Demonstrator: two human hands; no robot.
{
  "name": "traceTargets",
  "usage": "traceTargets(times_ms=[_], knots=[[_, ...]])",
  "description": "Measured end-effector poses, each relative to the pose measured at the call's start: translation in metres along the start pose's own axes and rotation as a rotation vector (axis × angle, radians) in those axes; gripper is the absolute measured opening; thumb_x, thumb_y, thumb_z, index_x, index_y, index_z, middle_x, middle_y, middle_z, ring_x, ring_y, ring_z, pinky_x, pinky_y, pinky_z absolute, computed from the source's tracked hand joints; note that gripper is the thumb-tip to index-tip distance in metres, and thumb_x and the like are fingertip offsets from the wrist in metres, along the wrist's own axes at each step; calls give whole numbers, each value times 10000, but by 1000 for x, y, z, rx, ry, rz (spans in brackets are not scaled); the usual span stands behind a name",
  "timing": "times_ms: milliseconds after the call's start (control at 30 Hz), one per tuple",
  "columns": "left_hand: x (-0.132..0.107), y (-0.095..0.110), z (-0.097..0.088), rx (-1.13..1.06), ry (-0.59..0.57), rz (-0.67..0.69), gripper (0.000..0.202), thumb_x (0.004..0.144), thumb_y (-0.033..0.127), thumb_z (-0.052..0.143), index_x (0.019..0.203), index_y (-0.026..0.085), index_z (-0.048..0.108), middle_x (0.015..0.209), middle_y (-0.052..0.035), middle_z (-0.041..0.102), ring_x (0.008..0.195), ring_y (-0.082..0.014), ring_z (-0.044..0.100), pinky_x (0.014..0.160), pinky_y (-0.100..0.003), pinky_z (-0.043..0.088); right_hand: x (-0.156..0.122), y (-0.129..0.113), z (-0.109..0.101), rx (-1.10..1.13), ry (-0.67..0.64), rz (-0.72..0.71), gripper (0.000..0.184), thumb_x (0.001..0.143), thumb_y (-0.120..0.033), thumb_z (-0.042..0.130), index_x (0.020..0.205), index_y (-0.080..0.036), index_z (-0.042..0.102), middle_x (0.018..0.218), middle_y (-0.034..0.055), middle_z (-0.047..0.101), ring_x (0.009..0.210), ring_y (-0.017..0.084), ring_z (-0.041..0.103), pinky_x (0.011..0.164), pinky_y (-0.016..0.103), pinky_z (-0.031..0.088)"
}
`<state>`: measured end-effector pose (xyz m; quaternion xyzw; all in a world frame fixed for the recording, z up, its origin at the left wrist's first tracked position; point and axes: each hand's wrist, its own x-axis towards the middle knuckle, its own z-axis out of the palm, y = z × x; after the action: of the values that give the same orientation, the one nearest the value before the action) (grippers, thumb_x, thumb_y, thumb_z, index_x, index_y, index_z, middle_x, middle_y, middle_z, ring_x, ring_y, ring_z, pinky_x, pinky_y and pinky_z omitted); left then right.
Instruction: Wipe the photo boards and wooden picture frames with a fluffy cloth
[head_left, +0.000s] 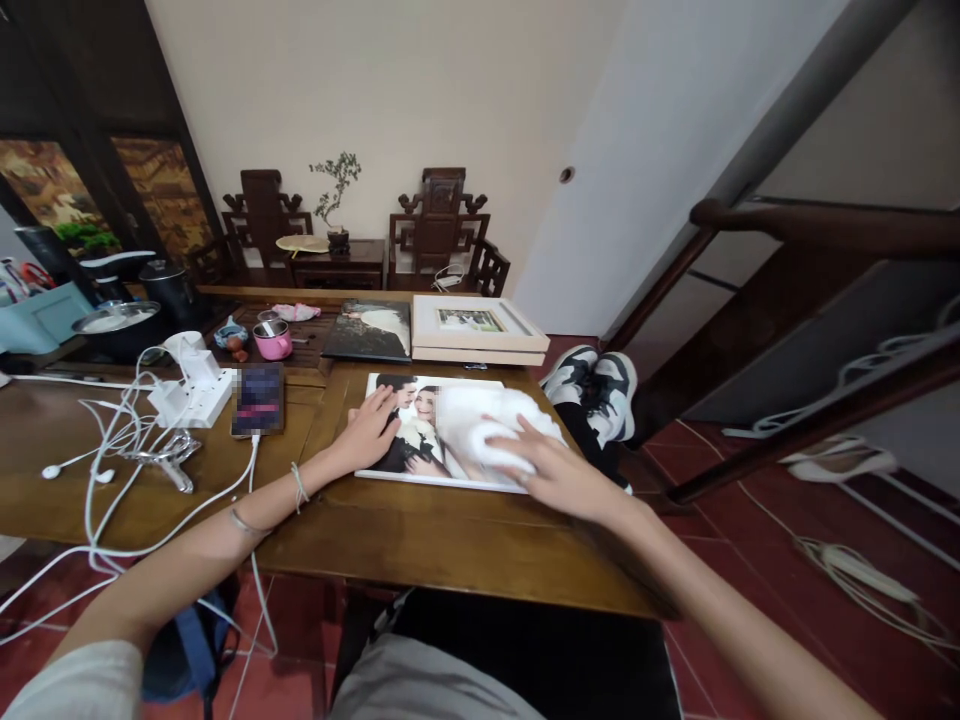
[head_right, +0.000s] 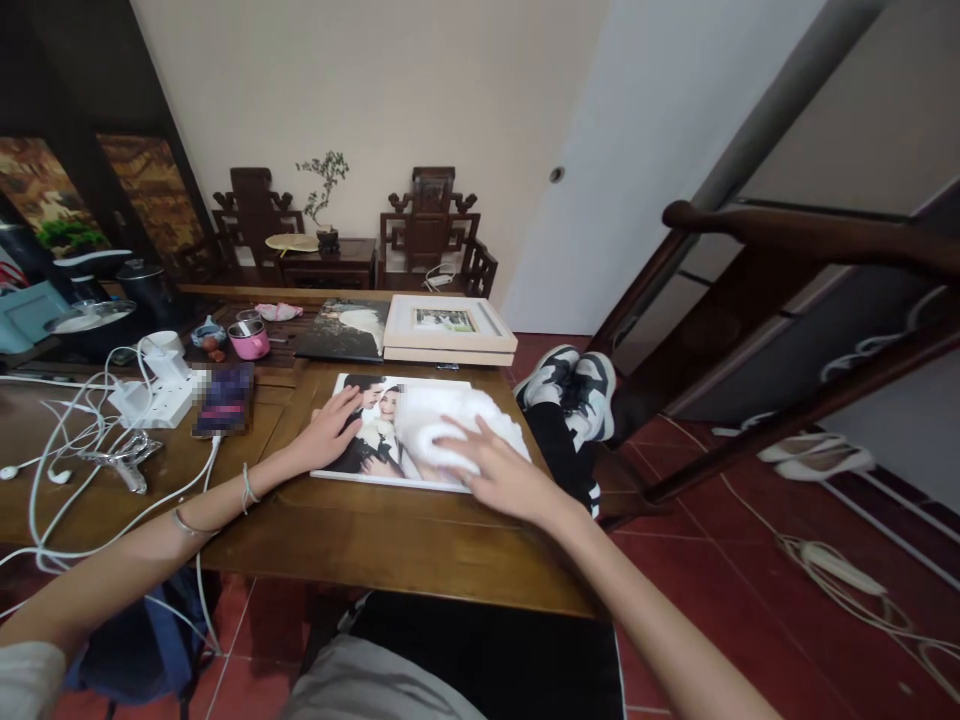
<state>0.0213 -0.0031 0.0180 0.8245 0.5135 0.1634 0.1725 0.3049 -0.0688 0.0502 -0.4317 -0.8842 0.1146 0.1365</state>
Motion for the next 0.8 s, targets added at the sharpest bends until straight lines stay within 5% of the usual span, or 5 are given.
traceTargets(times_ms=[133, 233, 367, 600, 800], knots=[[1, -3, 1, 14, -3, 17, 490, 985, 314, 339, 1462, 204, 344, 1580, -122, 254, 1476, -278, 178, 1107, -626, 262, 61, 40, 1, -20, 119, 62, 345, 926, -320, 426, 1170, -219, 649, 1262, 96, 660, 1183, 317, 592, 1127, 613, 228], [2, -5, 3, 7, 23, 6, 488, 988, 325, 341, 1458, 196, 350, 1575, -128, 266, 1472, -270, 196, 1123, -599, 259, 75, 47, 7, -41, 152, 71, 337, 931, -300, 430, 1185, -207, 630, 1288, 117, 641, 1295, 336, 487, 1110, 638, 215], [3, -6, 4, 3, 44, 4, 493, 984, 319, 342, 1455, 172, 351, 1572, -138, 270, 1469, -262, 206, 1138, -578, 250, 45, 19, 19, -123, 123, 20, 336, 936, -231, 427, 1205, -174, 620, 1351, 171, 582, 1418, 347, 280, 1105, 657, 191], [2, -3, 2, -3, 48, 27, 486, 974, 309, 348, 1442, 182, 366, 1566, -135, 285, 1459, -274, 232, 1119, -588, 277, -35, -59, 22, -74, 13, -165, 300, 899, -136, 466, 1127, -201, 650, 1436, 151, 504, 1434, 286, 252, 1156, 605, 169], [1, -3, 2, 3, 49, 34, 477, 973, 308, 349, 1433, 187, 384, 1561, -129, 300, 1460, -270, 230, 1122, -575, 283, -15, -18, 18, -69, 88, -100, 307, 927, -200, 428, 1137, -218, 650, 1378, 112, 570, 1357, 284, 416, 1162, 556, 223]])
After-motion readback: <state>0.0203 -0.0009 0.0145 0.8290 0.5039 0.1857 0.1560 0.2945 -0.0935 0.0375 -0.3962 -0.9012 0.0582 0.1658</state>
